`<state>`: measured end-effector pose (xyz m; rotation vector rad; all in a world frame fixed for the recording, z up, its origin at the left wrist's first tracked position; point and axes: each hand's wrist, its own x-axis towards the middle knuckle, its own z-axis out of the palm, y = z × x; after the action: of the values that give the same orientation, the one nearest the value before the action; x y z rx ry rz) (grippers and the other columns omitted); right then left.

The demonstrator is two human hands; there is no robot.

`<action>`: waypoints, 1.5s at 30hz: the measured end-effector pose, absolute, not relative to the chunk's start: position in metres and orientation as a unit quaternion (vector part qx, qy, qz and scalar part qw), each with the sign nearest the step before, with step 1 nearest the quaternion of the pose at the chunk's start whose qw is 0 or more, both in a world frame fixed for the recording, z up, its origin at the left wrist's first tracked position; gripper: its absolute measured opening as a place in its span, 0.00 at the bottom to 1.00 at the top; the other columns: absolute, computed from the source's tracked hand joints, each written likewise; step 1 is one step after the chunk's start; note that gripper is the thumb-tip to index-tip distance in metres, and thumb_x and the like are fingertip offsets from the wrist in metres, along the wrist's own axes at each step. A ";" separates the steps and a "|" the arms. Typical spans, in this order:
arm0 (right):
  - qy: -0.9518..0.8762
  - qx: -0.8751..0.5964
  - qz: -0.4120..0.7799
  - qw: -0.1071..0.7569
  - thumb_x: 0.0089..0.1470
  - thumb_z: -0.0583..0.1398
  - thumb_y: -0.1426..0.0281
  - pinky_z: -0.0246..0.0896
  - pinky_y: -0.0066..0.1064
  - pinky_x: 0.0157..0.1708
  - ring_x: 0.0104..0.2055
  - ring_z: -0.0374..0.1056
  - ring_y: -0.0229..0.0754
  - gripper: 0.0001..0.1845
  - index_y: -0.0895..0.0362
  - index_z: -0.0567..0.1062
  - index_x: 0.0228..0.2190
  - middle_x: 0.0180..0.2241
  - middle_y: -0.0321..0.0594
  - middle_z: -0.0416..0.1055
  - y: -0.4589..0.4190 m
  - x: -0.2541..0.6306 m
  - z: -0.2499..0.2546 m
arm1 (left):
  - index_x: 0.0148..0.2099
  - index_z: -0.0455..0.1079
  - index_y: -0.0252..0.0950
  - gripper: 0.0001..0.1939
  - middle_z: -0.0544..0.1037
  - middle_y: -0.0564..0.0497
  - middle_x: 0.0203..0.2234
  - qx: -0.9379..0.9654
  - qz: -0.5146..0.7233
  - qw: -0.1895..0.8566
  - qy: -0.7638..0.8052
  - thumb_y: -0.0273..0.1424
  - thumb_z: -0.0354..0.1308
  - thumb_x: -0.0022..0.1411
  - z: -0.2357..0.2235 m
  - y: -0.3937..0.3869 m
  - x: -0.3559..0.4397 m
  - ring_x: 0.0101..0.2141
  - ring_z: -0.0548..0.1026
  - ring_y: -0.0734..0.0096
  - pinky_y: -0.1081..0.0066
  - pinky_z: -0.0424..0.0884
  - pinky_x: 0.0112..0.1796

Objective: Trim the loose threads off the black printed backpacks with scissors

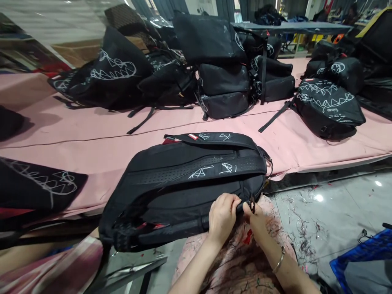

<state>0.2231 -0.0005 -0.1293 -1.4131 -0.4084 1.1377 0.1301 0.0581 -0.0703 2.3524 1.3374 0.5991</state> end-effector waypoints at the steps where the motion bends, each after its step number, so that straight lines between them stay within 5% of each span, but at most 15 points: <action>1: -0.180 -0.609 0.493 0.594 0.42 0.61 0.55 0.46 0.26 0.19 0.20 0.48 0.33 0.18 0.55 0.64 0.21 0.18 0.29 0.55 -0.003 0.224 -0.128 | 0.31 0.68 0.36 0.10 0.74 0.50 0.27 0.831 0.213 0.182 0.480 0.29 0.48 0.61 -0.071 0.058 0.132 0.32 0.70 0.67 0.68 0.62 0.36; 15: 0.048 -0.346 0.773 0.529 0.44 0.62 0.53 0.32 0.19 0.12 0.11 0.38 0.24 0.21 0.59 0.67 0.25 0.13 0.22 0.49 -0.045 0.241 -0.095 | 0.29 0.66 0.37 0.09 0.73 0.52 0.27 0.790 0.226 0.263 0.505 0.28 0.48 0.60 -0.076 0.061 0.136 0.32 0.71 0.68 0.70 0.61 0.34; 30: 0.116 -0.221 0.777 0.578 0.49 0.61 0.60 0.34 0.19 0.11 0.10 0.38 0.25 0.17 0.59 0.64 0.21 0.10 0.21 0.47 -0.037 0.228 -0.098 | 0.29 0.65 0.36 0.14 0.72 0.51 0.25 0.774 0.295 0.271 0.491 0.31 0.43 0.63 -0.083 0.062 0.130 0.30 0.71 0.68 0.69 0.67 0.33; 34: 0.092 -0.183 0.755 0.622 0.50 0.60 0.59 0.36 0.19 0.12 0.11 0.38 0.24 0.17 0.59 0.66 0.24 0.12 0.22 0.47 -0.043 0.233 -0.097 | 0.44 0.68 0.35 0.13 0.73 0.43 0.43 0.888 0.198 0.160 0.384 0.32 0.52 0.57 -0.084 0.057 0.111 0.49 0.67 0.56 0.56 0.62 0.49; 37: 0.073 -0.167 0.737 0.650 0.49 0.61 0.59 0.35 0.18 0.12 0.11 0.36 0.24 0.16 0.59 0.66 0.25 0.13 0.21 0.46 -0.045 0.242 -0.098 | 0.59 0.56 0.33 0.36 0.61 0.37 0.57 0.913 0.138 0.029 0.383 0.27 0.60 0.47 -0.096 0.055 0.094 0.57 0.56 0.47 0.48 0.54 0.54; 41: 0.048 -0.178 0.718 0.671 0.48 0.62 0.58 0.36 0.19 0.12 0.12 0.34 0.24 0.18 0.57 0.64 0.23 0.13 0.21 0.44 -0.049 0.253 -0.099 | 0.57 0.59 0.33 0.32 0.66 0.38 0.54 0.924 0.166 -0.057 0.339 0.15 0.50 0.48 -0.107 0.070 0.081 0.56 0.61 0.52 0.50 0.59 0.53; 45: 0.000 -0.245 0.664 0.707 0.51 0.57 0.52 0.38 0.20 0.12 0.12 0.33 0.26 0.20 0.56 0.62 0.22 0.13 0.22 0.41 -0.059 0.263 -0.104 | 0.52 0.65 0.35 0.27 0.75 0.44 0.45 0.906 0.311 -0.036 0.285 0.14 0.45 0.51 -0.063 0.109 0.076 0.49 0.70 0.60 0.58 0.68 0.49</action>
<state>0.2630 -0.0590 -0.1042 -0.5439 -0.0011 1.4743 0.0763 0.1086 -0.0626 2.9133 0.9167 1.0015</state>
